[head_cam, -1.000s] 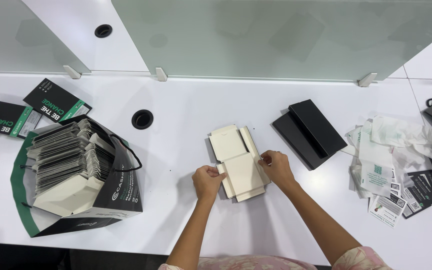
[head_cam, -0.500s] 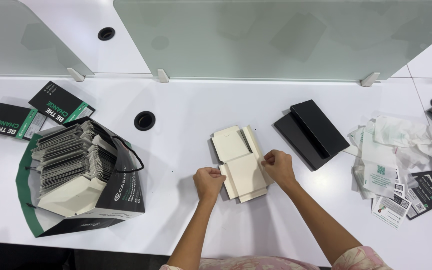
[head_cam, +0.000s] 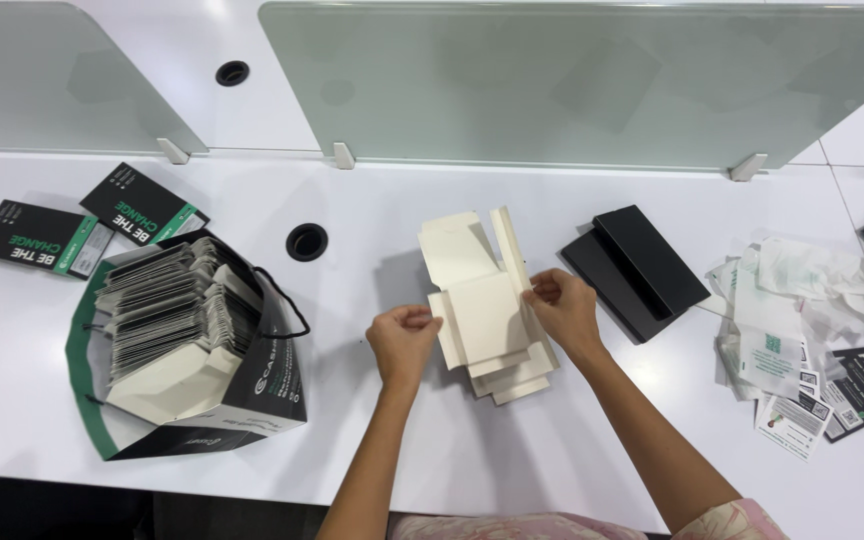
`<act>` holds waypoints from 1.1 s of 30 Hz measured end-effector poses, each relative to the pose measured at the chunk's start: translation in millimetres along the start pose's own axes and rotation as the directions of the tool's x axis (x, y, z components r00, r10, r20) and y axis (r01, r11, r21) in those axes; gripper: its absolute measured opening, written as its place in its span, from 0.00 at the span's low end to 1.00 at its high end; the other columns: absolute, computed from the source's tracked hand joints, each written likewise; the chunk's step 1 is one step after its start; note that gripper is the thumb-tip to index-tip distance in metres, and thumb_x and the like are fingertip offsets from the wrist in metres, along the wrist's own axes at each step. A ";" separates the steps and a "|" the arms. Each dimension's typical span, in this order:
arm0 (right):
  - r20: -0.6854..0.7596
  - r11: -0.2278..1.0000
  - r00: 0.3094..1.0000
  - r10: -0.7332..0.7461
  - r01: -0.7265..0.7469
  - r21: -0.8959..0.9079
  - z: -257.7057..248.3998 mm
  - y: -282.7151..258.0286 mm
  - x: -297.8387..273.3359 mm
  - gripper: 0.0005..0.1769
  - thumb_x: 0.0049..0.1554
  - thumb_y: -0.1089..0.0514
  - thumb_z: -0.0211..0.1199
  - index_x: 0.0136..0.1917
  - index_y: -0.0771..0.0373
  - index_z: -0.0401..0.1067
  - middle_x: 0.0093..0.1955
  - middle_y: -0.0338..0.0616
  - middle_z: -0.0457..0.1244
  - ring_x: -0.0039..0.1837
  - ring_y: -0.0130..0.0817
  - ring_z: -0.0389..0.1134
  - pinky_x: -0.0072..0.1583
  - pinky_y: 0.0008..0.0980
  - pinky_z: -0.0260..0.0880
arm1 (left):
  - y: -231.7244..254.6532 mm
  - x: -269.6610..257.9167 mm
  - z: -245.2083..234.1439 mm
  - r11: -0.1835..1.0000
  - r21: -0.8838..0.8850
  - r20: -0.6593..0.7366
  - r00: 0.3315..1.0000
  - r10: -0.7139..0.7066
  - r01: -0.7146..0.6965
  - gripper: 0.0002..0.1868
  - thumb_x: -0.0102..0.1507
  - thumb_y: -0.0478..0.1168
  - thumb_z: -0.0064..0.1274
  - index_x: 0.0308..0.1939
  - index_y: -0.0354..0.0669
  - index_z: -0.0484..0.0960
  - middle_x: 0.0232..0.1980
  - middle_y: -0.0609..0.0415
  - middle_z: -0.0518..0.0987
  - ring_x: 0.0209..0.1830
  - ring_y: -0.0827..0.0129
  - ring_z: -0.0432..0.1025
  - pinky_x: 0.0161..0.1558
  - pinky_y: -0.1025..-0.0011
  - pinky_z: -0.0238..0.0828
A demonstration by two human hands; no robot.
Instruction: The person folds white cardboard inserts by hand and places them inside black boxes. They retrieve pieces from a paper bag, fold the flaps to create a structure, and insert each finished piece into a box on the desk.
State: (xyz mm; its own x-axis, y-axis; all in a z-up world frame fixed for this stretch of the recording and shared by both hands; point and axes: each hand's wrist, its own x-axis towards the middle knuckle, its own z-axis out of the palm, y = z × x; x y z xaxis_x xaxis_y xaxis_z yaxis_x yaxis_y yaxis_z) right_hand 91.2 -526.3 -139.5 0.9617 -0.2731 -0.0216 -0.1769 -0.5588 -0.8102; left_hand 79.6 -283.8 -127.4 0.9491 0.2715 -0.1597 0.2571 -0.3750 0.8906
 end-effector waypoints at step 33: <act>0.276 0.781 0.773 -0.571 0.410 0.471 135.6 -318.1 -112.5 0.11 0.58 0.62 0.66 0.54 0.68 0.75 0.48 0.48 0.72 0.50 0.33 0.76 0.51 0.32 0.79 | 25.1 -49.2 -329.5 0.945 0.077 -0.676 0.680 0.284 -0.318 0.10 0.61 0.34 0.66 0.47 0.38 0.88 0.38 0.52 0.83 0.42 0.71 0.80 0.39 0.72 0.82</act>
State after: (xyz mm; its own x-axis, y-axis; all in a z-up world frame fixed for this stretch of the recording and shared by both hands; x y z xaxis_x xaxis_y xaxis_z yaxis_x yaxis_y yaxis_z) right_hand 67.7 -211.6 41.2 0.9022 0.3239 0.2847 0.3542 -0.1799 -0.9177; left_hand -20.6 -14.5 43.1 0.5959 0.6771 0.4317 -0.0443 -0.5091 0.8596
